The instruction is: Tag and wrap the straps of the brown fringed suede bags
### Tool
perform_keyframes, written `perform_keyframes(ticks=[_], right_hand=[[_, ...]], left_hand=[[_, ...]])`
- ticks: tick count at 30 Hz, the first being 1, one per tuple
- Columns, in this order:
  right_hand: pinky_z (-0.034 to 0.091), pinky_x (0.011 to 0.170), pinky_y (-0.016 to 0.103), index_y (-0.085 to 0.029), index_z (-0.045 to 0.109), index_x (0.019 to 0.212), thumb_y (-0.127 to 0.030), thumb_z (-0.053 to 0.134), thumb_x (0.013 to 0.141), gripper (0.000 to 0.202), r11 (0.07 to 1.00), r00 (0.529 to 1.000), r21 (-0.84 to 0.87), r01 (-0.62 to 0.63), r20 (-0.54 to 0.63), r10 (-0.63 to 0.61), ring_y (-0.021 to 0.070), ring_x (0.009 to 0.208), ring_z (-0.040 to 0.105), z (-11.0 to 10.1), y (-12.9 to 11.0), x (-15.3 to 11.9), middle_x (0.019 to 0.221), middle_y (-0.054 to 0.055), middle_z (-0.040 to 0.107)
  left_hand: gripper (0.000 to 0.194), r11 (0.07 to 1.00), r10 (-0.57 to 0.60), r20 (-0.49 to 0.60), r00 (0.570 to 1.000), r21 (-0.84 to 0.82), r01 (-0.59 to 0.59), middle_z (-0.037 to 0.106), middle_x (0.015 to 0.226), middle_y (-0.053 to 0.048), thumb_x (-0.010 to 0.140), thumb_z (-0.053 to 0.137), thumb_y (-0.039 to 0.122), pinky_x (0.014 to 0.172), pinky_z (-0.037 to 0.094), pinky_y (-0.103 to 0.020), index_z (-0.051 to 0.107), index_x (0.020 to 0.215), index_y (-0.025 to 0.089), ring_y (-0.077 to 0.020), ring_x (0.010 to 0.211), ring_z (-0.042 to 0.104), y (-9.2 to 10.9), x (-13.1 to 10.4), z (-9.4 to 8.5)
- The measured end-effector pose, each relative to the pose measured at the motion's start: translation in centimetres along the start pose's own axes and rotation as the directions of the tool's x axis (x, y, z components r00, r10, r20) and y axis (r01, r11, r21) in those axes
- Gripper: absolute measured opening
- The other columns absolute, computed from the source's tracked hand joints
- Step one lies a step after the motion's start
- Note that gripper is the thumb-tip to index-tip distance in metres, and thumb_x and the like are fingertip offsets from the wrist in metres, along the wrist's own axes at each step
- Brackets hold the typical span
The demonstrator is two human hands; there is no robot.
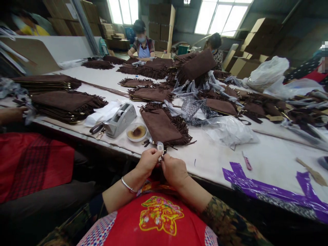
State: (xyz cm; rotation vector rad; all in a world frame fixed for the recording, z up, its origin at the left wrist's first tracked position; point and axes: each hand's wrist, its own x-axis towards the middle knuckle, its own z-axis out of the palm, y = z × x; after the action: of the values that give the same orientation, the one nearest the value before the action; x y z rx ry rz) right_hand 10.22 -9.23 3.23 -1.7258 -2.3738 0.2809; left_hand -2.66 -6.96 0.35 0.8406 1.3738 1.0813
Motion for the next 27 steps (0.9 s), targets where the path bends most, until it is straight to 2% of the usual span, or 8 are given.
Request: perform_keyframes(ticks=[3,5,8,11,15,19,22,27], right_hand=[[0.034,0.053,0.026,-0.018,0.055,0.08,-0.037,0.052,0.09,0.021,0.826,0.98,0.528,-0.198,0.136,0.148,0.0161,0.057,0.057,0.4,0.5,0.5,0.064,0.004,0.063],[0.033,0.047,0.024,-0.02,0.05,0.078,-0.047,0.056,0.085,0.029,0.453,0.933,0.816,-0.36,0.327,0.153,0.0123,0.046,0.049,0.8,0.8,0.9,0.055,-0.002,0.056],[0.028,0.04,0.021,-0.021,0.045,0.08,-0.059,0.069,0.072,0.045,-0.083,0.872,0.87,-0.486,0.489,0.027,0.0073,0.037,0.037,1.8,0.9,1.2,0.05,-0.008,0.049],[0.024,0.039,0.019,-0.021,0.044,0.081,-0.059,0.078,0.062,0.054,-0.295,0.862,0.818,-0.493,0.506,-0.035,0.0052,0.036,0.033,2.9,0.9,1.0,0.048,-0.01,0.045],[0.028,0.039,0.021,-0.021,0.047,0.081,-0.066,0.067,0.07,0.051,-0.176,0.845,0.836,-0.52,0.533,0.039,0.008,0.035,0.038,3.3,1.1,0.1,0.046,-0.008,0.048],[0.043,0.052,0.027,-0.018,0.059,0.081,-0.058,0.046,0.088,0.043,0.361,0.925,0.852,-0.38,0.353,0.141,0.0161,0.056,0.061,1.7,2.5,-0.8,0.067,0.004,0.067],[0.049,0.067,0.029,-0.018,0.067,0.086,-0.045,0.047,0.089,0.034,0.628,0.983,0.757,-0.179,0.11,0.148,0.0194,0.078,0.065,0.6,4.0,-1.0,0.082,0.006,0.071],[0.048,0.054,0.026,-0.017,0.065,0.096,-0.039,0.051,0.084,0.029,0.41,0.925,0.854,-0.321,0.19,0.327,0.0157,0.065,0.064,1.1,6.7,-0.9,0.088,0.006,0.071]], left_hand=[[0.03,0.999,0.016,0.012,1.0,-0.049,-0.015,0.05,0.053,0.004,0.074,0.067,0.044,0.038,0.036,-0.021,0.054,0.063,0.019,-0.0092,0.042,0.044,-0.8,0.6,0.2],[0.033,0.992,0.011,0.04,0.999,-0.129,-0.006,0.047,0.051,0.005,0.074,0.068,0.046,0.038,0.034,-0.021,0.052,0.063,0.019,-0.0083,0.04,0.041,-0.9,0.9,0.4],[0.038,0.968,-0.012,0.091,0.996,-0.247,0.034,0.041,0.048,0.007,0.071,0.072,0.049,0.039,0.031,-0.021,0.049,0.063,0.02,-0.0065,0.039,0.035,-0.8,1.1,0.7],[0.04,0.971,-0.058,0.14,0.988,-0.221,0.088,0.039,0.047,0.008,0.07,0.072,0.052,0.04,0.029,-0.021,0.049,0.064,0.02,-0.0066,0.039,0.032,-0.4,0.9,0.6],[0.041,0.97,0.035,0.148,0.988,0.234,-0.069,0.044,0.049,0.002,0.076,0.067,0.052,0.048,0.034,-0.024,0.053,0.056,0.02,-0.0122,0.046,0.043,1.2,0.4,-1.1],[0.03,0.778,0.445,0.042,0.895,0.477,-0.409,0.056,0.064,-0.004,0.079,0.068,0.042,0.072,0.042,-0.027,0.059,0.06,0.022,-0.0204,0.074,0.057,3.7,1.1,-2.5],[0.019,0.784,0.486,-0.108,0.867,0.493,-0.378,0.063,0.08,-0.008,0.073,0.074,0.036,0.082,0.043,-0.032,0.063,0.075,0.02,-0.0255,0.089,0.059,4.9,3.2,-2.1],[0.027,0.974,0.186,-0.259,0.948,0.177,-0.143,0.055,0.062,-0.002,0.062,0.081,0.021,0.064,0.042,-0.027,0.055,0.07,0.018,-0.0191,0.069,0.058,5.6,6.1,0.2]])
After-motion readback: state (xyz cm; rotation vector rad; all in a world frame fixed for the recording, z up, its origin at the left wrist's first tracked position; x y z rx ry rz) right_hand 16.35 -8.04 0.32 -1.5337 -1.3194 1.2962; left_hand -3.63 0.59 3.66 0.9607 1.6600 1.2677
